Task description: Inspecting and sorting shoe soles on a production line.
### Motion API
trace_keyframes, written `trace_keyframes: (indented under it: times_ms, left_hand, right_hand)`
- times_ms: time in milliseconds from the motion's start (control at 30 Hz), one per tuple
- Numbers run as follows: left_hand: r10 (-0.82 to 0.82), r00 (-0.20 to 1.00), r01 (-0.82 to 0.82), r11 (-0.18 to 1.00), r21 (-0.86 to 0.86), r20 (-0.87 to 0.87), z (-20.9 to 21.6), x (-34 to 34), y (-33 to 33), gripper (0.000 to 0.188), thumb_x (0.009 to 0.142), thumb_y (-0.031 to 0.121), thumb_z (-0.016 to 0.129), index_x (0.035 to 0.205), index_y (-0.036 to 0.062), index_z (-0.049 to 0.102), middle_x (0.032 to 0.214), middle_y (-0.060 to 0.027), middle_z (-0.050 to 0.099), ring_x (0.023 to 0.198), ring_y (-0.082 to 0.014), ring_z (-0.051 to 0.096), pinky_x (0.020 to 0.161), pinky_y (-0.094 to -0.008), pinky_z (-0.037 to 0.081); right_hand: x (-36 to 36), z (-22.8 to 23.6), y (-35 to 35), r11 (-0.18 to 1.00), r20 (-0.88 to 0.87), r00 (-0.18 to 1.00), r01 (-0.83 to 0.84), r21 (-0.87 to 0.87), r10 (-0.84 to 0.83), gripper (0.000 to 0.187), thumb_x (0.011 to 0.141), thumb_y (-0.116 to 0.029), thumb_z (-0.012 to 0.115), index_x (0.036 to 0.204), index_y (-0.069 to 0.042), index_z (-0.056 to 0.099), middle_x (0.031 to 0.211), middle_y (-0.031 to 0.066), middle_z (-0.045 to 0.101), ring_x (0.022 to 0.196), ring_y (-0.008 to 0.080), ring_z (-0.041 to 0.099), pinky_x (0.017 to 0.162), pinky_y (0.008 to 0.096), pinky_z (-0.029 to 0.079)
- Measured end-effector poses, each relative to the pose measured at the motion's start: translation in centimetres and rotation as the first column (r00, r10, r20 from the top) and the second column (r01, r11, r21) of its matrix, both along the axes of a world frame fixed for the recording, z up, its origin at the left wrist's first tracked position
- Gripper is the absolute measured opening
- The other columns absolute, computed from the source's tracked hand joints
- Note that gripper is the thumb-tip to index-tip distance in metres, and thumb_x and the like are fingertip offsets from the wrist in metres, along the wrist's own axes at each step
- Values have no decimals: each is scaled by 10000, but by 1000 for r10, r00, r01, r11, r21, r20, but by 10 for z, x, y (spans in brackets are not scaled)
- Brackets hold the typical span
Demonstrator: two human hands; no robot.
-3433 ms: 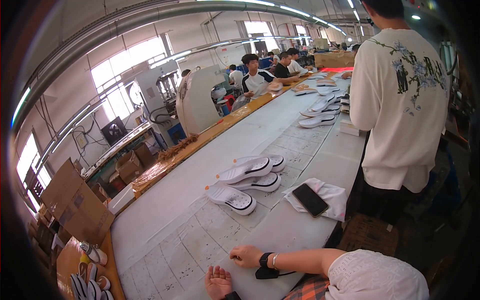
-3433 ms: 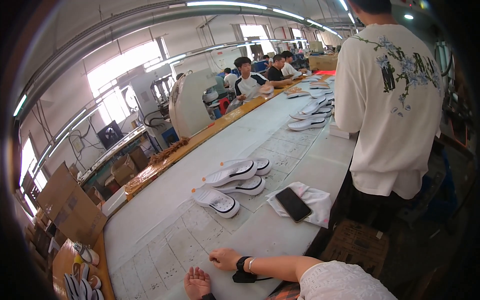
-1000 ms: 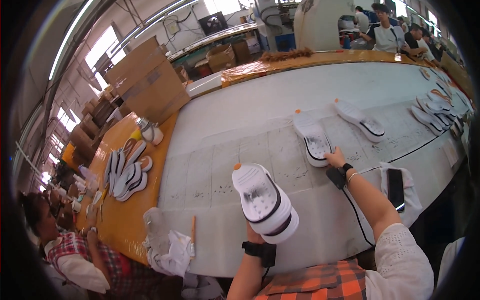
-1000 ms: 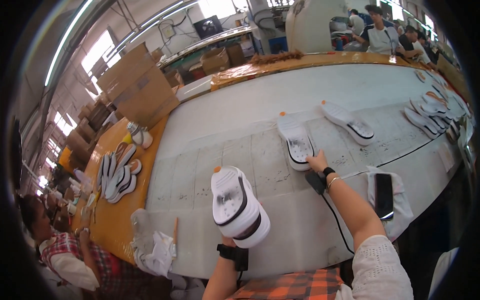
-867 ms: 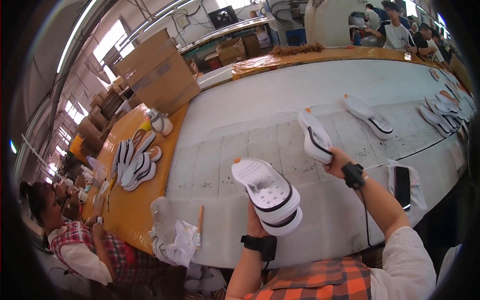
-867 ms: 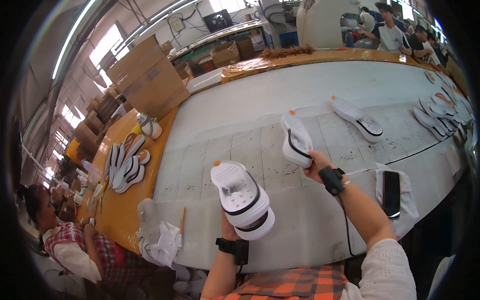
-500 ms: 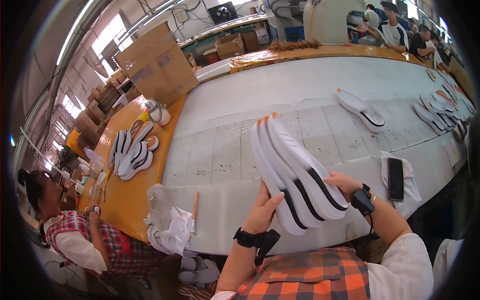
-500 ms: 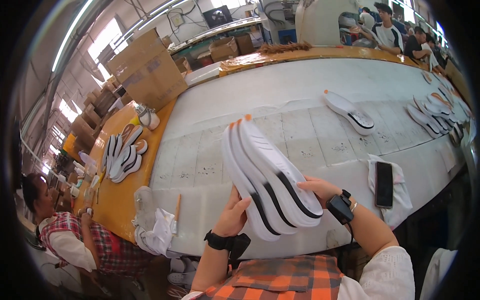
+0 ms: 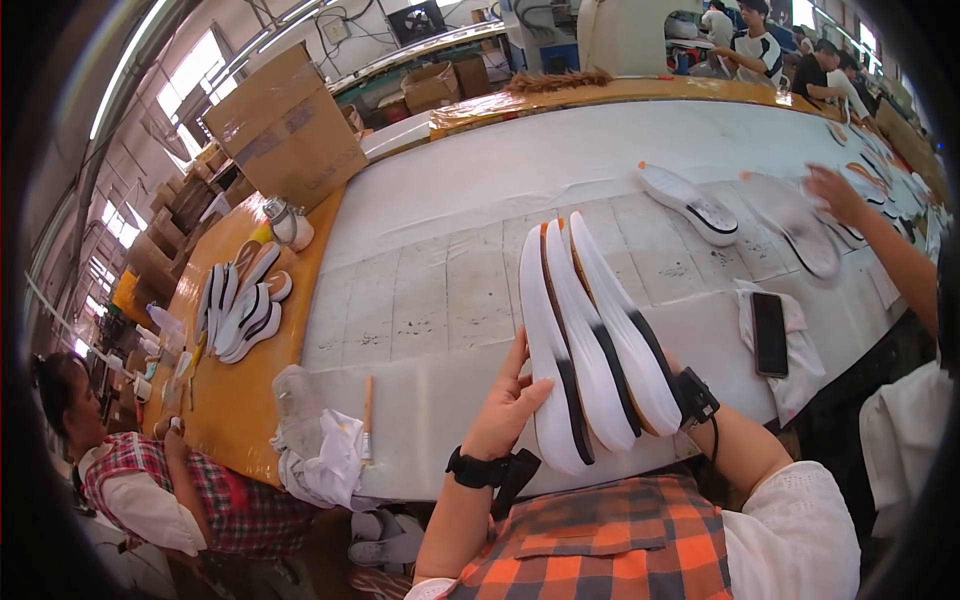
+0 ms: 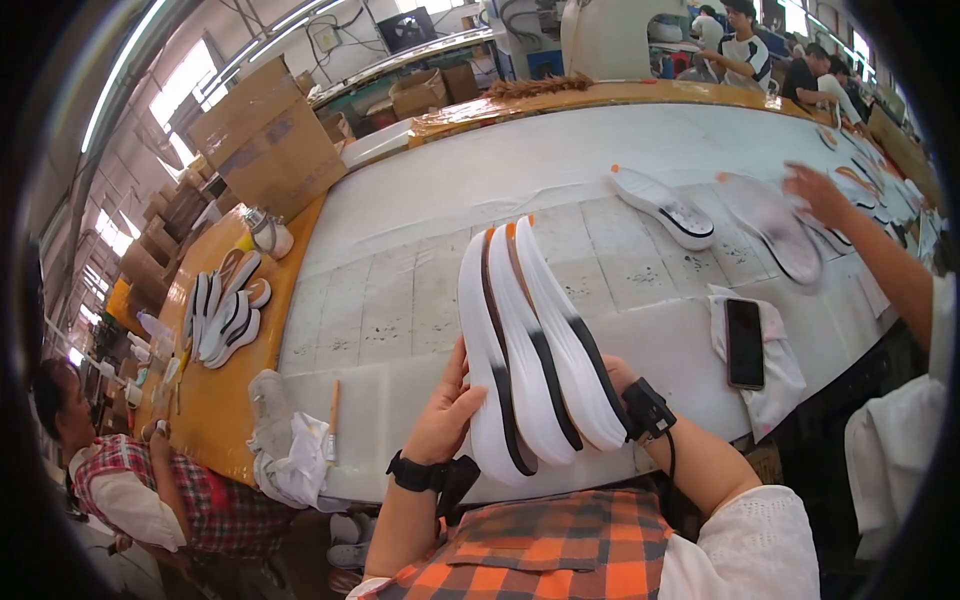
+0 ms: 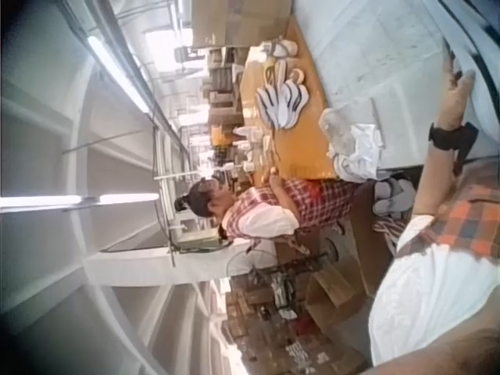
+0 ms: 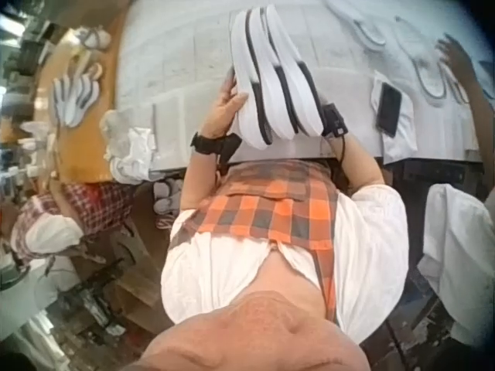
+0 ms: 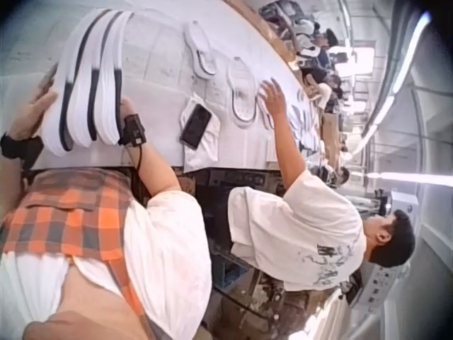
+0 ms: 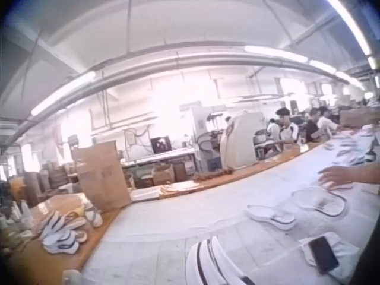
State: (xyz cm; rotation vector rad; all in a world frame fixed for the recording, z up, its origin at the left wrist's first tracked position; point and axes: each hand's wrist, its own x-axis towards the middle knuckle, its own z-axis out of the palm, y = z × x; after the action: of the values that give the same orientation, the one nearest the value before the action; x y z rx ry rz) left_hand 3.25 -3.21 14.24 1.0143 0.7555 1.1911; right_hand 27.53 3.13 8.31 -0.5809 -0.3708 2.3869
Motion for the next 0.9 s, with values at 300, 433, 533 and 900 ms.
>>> trace_keyframes:
  times_ms: [300,433,533,900]
  left_hand:
    - [124,915,-51,980,195,-384,-4,-5,-12,699,798,80,585,1393,116,219,1246,-73,330,1057,-156,392,882,-296,393]
    - [131,919,-77,985,157,-373,6,0,-20,727,751,58,622,1380,124,263,1136,-54,330,1038,-166,363,928,-323,341]
    - [182,888,-74,963,260,-421,5,3,-23,763,731,98,654,1382,122,257,1195,-68,316,1100,-171,339,941,-324,321]
    - [119,846,25,965,-260,519,-28,-39,-11,530,692,193,547,1157,-40,445,987,-164,595,831,-270,614,722,-372,523]
  right_hand:
    - [-1,-18,-9,994,-32,997,-68,80,71,463,770,-167,580,1179,21,473,1088,158,578,948,251,588,846,382,471]
    - [0,-9,-12,987,31,999,-35,156,31,538,749,-138,614,1233,-6,420,1154,137,534,1014,241,554,882,377,450]
    - [4,-3,-14,962,162,984,27,272,-73,587,762,-137,608,1286,-48,358,1219,128,485,1069,255,516,888,400,445]
    - [-19,110,-51,561,268,924,-75,824,-271,476,825,-141,488,1279,-18,414,1310,123,425,1133,160,442,896,288,337]
